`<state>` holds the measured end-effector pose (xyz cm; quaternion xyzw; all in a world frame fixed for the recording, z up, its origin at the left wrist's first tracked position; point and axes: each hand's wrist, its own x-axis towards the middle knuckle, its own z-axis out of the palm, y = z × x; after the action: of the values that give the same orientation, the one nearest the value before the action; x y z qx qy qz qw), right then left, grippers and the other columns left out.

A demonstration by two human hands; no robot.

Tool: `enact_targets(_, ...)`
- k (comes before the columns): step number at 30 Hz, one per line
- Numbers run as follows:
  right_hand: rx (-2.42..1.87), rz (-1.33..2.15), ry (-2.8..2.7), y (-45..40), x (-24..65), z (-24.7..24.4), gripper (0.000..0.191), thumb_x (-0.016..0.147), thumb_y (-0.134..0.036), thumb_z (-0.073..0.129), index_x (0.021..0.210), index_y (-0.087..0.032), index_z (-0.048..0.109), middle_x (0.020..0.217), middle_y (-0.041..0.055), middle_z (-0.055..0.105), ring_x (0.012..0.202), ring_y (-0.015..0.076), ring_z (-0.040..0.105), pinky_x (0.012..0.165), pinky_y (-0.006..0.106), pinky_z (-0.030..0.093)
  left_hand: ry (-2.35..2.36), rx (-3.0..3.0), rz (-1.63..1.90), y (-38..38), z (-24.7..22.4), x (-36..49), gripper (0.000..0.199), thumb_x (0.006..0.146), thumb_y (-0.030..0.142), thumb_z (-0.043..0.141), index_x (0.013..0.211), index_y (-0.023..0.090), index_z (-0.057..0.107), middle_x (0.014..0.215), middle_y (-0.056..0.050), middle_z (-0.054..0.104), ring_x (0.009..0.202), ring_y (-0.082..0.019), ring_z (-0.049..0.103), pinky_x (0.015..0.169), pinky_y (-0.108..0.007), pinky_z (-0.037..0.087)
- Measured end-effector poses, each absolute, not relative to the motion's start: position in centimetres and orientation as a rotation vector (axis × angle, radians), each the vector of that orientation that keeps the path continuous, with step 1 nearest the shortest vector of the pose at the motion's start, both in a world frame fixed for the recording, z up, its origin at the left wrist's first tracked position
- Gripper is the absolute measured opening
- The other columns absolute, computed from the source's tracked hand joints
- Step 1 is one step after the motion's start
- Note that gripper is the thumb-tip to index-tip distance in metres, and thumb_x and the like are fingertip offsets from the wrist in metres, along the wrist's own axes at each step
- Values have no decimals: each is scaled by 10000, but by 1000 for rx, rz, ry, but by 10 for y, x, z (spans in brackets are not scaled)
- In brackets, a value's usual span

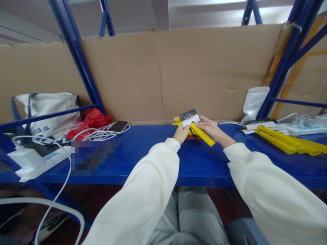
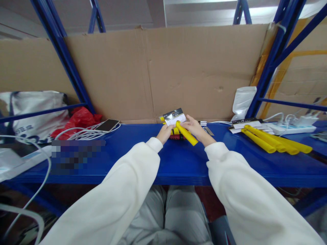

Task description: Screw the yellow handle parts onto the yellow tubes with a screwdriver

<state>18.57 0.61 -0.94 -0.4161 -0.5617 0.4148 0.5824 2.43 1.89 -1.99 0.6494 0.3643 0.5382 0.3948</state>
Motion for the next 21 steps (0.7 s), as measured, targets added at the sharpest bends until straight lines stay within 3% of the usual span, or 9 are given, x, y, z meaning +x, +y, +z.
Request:
enact_targets(4, -992, 1131, -1293, -2, 185, -1, 249, 759, -235, 814, 983, -186, 718, 788, 51, 761, 608, 183, 680, 540, 278, 564, 876, 1440, 1438, 15, -13, 25, 343, 868, 137, 511, 1106, 117, 757, 1239, -92, 771, 1288, -256, 648, 1156, -388, 436)
enact_targets(6, -991, 1149, -1272, -5, 185, 2, 141, 775, -249, 814, 843, -188, 706, 750, 50, 746, 586, 169, 657, 536, 273, 549, 884, 1330, 1476, 15, -12, 24, 303, 869, 174, 548, 1083, 113, 753, 1191, -102, 785, 1241, -271, 674, 1117, -398, 471)
enact_targets(12, -914, 1118, -1207, -7, 188, 2, 206, 778, -241, 831, 716, -190, 642, 672, -5, 660, 582, 100, 593, 562, 200, 489, 797, 989, 1509, 21, -8, 20, 407, 937, 420, 588, 1199, 131, 705, 1082, -110, 788, 1030, -243, 754, 886, -337, 585)
enact_targets(16, -861, 1125, -1260, -7, 190, 3, 312, 769, -316, 855, 697, -197, 577, 613, -33, 586, 537, 84, 521, 524, 193, 428, 851, 868, 1529, 21, -3, 12, 545, 985, 606, 469, 1308, 201, 641, 1098, -93, 762, 862, -201, 768, 682, -270, 583)
enact_targets(18, -840, 1110, -1300, -8, 190, 3, 346, 773, -351, 856, 690, -197, 557, 592, -41, 552, 526, 79, 486, 514, 193, 402, 903, 837, 1589, 19, -1, 9, 543, 1020, 591, 385, 1345, 218, 610, 1118, -79, 745, 813, -175, 757, 609, -234, 560)
enact_targets(21, -833, 1096, -1346, -9, 189, 3, 369, 770, -389, 859, 693, -194, 556, 590, -46, 525, 527, 75, 457, 517, 198, 388, 940, 839, 1686, 19, 0, 7, 467, 1055, 439, 343, 1373, 202, 590, 1171, -82, 719, 811, -158, 744, 601, -226, 568)
